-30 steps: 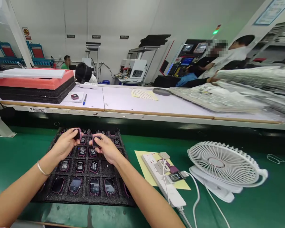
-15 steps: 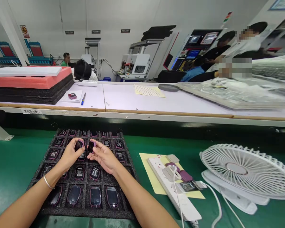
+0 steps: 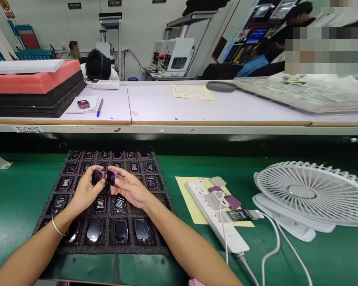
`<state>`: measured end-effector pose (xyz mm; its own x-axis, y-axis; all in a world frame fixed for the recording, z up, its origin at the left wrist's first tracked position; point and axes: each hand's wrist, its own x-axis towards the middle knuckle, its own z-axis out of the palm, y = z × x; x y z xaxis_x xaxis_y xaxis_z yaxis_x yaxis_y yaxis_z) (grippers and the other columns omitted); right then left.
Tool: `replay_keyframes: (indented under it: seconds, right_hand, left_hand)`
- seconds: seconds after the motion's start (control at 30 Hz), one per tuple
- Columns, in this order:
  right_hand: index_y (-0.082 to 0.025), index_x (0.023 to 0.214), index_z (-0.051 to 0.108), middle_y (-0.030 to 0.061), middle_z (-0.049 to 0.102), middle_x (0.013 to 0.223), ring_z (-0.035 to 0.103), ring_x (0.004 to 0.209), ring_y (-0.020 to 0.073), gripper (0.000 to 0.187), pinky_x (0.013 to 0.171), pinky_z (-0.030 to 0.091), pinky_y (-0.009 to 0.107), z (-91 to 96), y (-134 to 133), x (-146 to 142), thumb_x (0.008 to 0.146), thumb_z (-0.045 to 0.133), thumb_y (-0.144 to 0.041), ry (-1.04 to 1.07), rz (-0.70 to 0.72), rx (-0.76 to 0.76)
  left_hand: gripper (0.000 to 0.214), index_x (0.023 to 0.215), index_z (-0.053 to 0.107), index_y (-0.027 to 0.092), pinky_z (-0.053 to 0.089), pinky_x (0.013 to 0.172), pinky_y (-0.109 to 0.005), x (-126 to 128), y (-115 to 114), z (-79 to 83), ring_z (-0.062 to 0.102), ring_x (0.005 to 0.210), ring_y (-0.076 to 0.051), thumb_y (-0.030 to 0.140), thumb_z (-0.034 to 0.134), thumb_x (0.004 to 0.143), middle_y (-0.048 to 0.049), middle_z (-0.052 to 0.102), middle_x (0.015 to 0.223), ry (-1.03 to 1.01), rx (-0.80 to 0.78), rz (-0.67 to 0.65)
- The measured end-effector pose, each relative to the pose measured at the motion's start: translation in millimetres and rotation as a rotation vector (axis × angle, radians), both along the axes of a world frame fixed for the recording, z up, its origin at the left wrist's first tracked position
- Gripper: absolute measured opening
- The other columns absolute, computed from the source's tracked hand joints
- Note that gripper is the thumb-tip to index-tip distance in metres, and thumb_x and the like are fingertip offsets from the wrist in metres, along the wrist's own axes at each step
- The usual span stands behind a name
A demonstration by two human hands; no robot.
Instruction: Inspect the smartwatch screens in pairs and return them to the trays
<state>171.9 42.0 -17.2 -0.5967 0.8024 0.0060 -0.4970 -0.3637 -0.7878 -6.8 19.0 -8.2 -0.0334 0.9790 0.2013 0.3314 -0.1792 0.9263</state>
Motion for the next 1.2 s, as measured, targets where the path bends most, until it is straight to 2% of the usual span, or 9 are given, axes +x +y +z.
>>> replay_keyframes:
  seconds: [0.2, 0.33, 0.47, 0.7, 0.93, 1.07, 1.2]
  right_hand:
    - [-0.025, 0.125, 0.066, 0.0012, 0.068, 0.096, 0.064, 0.071, 0.0111, 0.049, 0.07, 0.049, 0.027, 1.8, -3.0, -0.7, 0.08, 0.082, -0.032, -0.01, 0.001, 0.011]
    - [-0.026, 0.125, 0.067, 0.0023, 0.07, 0.103, 0.064, 0.071, 0.0105, 0.049, 0.071, 0.05, 0.027, 1.9, -2.9, 0.0, 0.08, 0.083, -0.031, 0.015, 0.002, 0.013]
    - [-0.027, 0.125, 0.067, 0.0042, 0.07, 0.112, 0.064, 0.07, 0.0104, 0.048, 0.071, 0.05, 0.027, 1.9, -2.6, 0.8, 0.08, 0.083, -0.031, 0.034, 0.007, 0.009]
    - [-0.025, 0.128, 0.064, 0.0053, 0.069, 0.112, 0.062, 0.071, 0.011, 0.052, 0.072, 0.05, 0.029, 1.3, -2.4, 1.2, 0.08, 0.082, -0.032, 0.017, 0.018, 0.015]
    - [-0.026, 0.126, 0.065, 0.0015, 0.067, 0.099, 0.063, 0.07, 0.0118, 0.05, 0.07, 0.051, 0.028, -0.3, -2.5, 0.6, 0.079, 0.083, -0.032, 0.026, 0.032, 0.028]
    - [-0.026, 0.124, 0.066, 0.0016, 0.066, 0.1, 0.061, 0.068, 0.0116, 0.05, 0.069, 0.051, 0.028, 1.1, -3.9, 2.2, 0.078, 0.083, -0.033, 0.012, 0.037, 0.034]
    - [-0.026, 0.126, 0.064, 0.0025, 0.066, 0.102, 0.061, 0.069, 0.0121, 0.052, 0.071, 0.051, 0.03, 2.9, -4.6, 4.1, 0.078, 0.083, -0.034, 0.01, 0.036, 0.05]
  left_hand:
    - [0.035, 0.109, 0.055, 0.02, 0.047, 0.086, -0.033, 3.6, -2.0, 0.4, 0.062, 0.092, -0.019, 0.027, 0.062, 0.075, -0.004, 0.064, 0.1, -0.084, -0.009, 0.021]
    - [0.038, 0.109, 0.055, 0.02, 0.048, 0.088, -0.033, 4.3, -0.1, -0.8, 0.062, 0.093, -0.019, 0.028, 0.064, 0.073, -0.0045, 0.063, 0.1, -0.155, -0.018, 0.033]
    - [0.038, 0.11, 0.055, 0.019, 0.048, 0.088, -0.034, 4.5, -1.0, -0.1, 0.063, 0.096, -0.02, 0.028, 0.063, 0.074, -0.0065, 0.064, 0.104, -0.12, -0.003, 0.055]
    - [0.035, 0.11, 0.057, 0.019, 0.048, 0.09, -0.034, 5.1, -4.2, 1.8, 0.063, 0.098, -0.021, 0.023, 0.061, 0.075, -0.0067, 0.066, 0.107, -0.03, 0.037, 0.086]
    - [0.035, 0.109, 0.057, 0.021, 0.049, 0.083, -0.032, 5.5, -5.6, 3.5, 0.062, 0.093, -0.02, 0.023, 0.061, 0.074, -0.005, 0.066, 0.103, -0.032, -0.003, 0.057]
    - [0.032, 0.107, 0.058, 0.022, 0.048, 0.086, -0.032, 5.1, -6.2, 3.0, 0.061, 0.099, -0.021, 0.023, 0.061, 0.075, -0.0041, 0.065, 0.101, -0.061, -0.012, 0.01]
    - [0.033, 0.108, 0.057, 0.021, 0.048, 0.088, -0.031, 5.6, -6.3, 3.2, 0.062, 0.096, -0.019, 0.023, 0.061, 0.075, -0.0034, 0.065, 0.1, -0.113, 0.009, -0.034]
